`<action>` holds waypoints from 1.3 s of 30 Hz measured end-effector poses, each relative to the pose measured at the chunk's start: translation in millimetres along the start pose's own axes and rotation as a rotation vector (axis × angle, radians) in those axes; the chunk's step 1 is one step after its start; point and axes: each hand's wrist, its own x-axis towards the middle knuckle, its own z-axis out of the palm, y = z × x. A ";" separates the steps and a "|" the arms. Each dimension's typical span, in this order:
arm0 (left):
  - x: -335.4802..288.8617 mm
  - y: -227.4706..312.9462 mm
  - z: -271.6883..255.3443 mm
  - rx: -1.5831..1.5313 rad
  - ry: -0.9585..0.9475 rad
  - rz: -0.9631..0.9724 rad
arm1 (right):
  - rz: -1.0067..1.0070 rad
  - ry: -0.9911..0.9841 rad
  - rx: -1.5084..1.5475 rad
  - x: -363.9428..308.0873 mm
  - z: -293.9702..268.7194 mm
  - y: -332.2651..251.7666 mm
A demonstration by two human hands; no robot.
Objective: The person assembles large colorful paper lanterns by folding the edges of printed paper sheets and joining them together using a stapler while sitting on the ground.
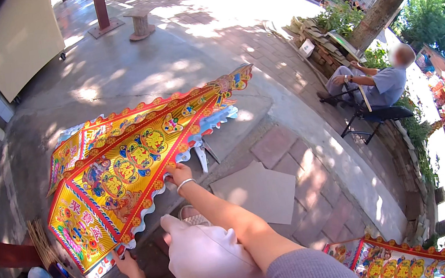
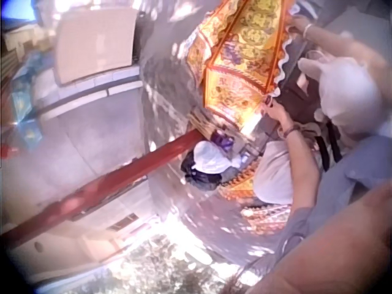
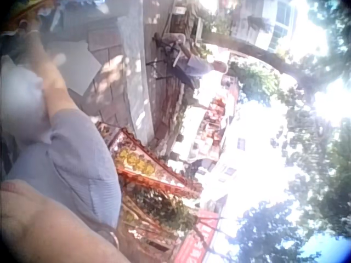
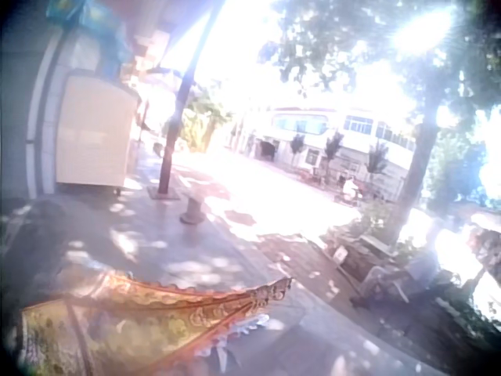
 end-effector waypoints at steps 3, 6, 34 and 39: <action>9.3 -18.8 12.6 -0.700 -0.111 -0.202 | 0.021 0.070 -0.028 -0.9 -5.9 7.2; 25.6 -16.5 21.0 -1.034 -0.112 -0.410 | -0.025 0.066 -0.087 8.6 -6.6 12.6; 59.5 -58.7 126.8 -1.194 -0.147 -0.088 | -0.469 -0.101 -0.226 106.7 -35.4 28.2; 65.4 -59.1 122.4 -1.120 -0.106 0.020 | -0.393 -0.162 -0.169 99.1 -41.6 31.1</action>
